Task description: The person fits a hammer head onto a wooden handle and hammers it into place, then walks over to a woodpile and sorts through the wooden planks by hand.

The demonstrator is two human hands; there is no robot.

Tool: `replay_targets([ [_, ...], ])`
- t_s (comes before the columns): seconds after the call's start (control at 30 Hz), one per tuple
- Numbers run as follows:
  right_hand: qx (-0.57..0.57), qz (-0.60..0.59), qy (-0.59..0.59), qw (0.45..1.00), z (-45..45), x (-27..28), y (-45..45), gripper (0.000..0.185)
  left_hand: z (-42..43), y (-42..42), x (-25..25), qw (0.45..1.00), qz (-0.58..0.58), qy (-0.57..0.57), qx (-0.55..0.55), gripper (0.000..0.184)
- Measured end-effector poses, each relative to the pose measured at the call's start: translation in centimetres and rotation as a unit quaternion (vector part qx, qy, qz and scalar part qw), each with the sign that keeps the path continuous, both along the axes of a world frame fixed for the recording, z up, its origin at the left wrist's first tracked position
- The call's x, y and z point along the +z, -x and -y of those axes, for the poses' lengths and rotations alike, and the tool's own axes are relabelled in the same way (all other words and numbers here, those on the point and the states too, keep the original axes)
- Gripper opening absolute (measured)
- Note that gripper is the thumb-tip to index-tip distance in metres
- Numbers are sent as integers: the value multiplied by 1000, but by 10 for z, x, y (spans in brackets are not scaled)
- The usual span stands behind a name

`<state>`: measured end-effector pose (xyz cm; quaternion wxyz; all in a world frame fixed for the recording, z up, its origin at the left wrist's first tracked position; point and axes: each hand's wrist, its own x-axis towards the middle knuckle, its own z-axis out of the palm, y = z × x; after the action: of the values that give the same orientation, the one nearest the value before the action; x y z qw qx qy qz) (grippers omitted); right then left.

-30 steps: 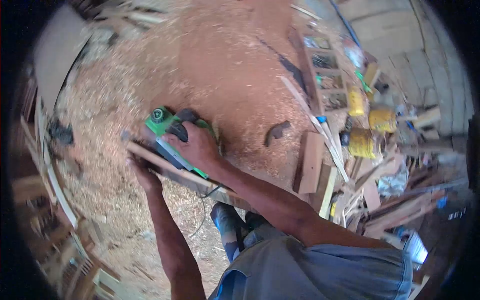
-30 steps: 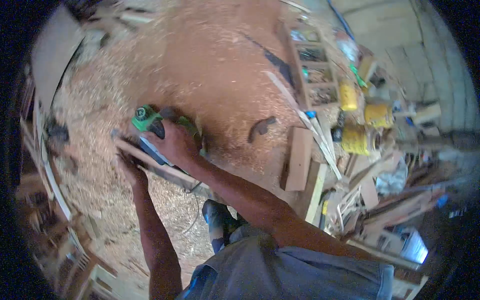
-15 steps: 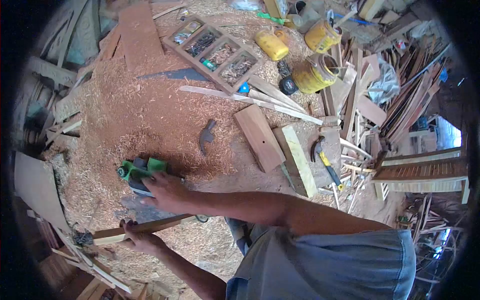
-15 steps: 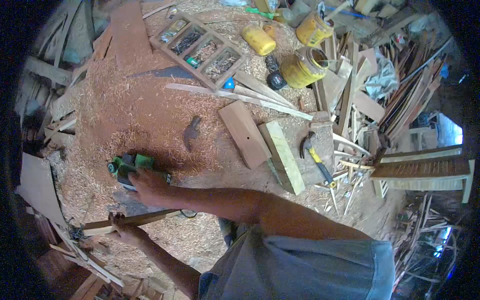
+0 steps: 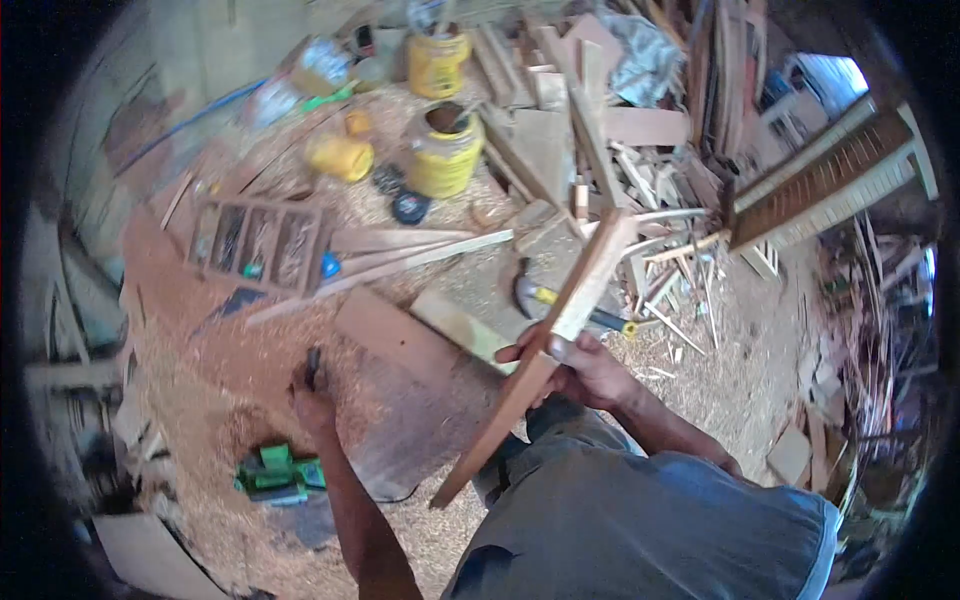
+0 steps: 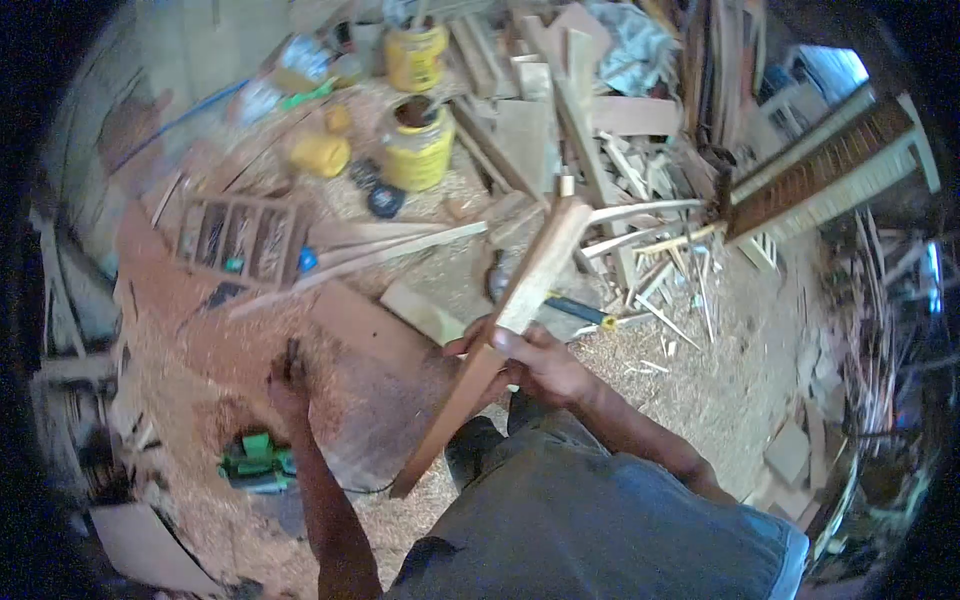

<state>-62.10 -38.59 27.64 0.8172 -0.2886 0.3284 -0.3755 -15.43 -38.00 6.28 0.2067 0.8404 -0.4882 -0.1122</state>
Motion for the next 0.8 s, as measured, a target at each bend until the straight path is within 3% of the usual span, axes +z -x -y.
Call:
replay_targets([
  [0.07,-94,-32,16,995,-18,14,40,46,8,-18,-38,999,17,-25,-21,49],
  [0.17,-194,-71,54,977,-40,22,95,50,23,-16,-44,992,40,-119,10,51],
  [0.27,-192,-58,64,978,-44,37,133,53,23,-12,-40,986,66,-147,40,57],
  [0.43,-188,-33,43,981,-39,25,158,32,0,0,-75,989,117,-84,41,70],
  [0.47,-202,-40,47,978,-36,24,158,33,-6,11,-68,991,-74,-53,95,69],
  [0.5,-215,-45,50,974,-34,21,158,34,-13,44,-36,955,-261,-16,143,68],
  [0.53,-227,-50,53,971,-33,19,158,35,-25,75,-3,880,-437,25,185,67],
  [0.57,-221,-31,53,973,-30,17,159,33,-43,91,16,849,-502,52,155,54],
  [0.67,-202,18,65,977,-20,18,159,36,-74,158,60,592,-772,199,117,46],
  [0.8,-168,59,78,981,-18,25,145,37,-88,240,140,520,-801,266,128,42],
])
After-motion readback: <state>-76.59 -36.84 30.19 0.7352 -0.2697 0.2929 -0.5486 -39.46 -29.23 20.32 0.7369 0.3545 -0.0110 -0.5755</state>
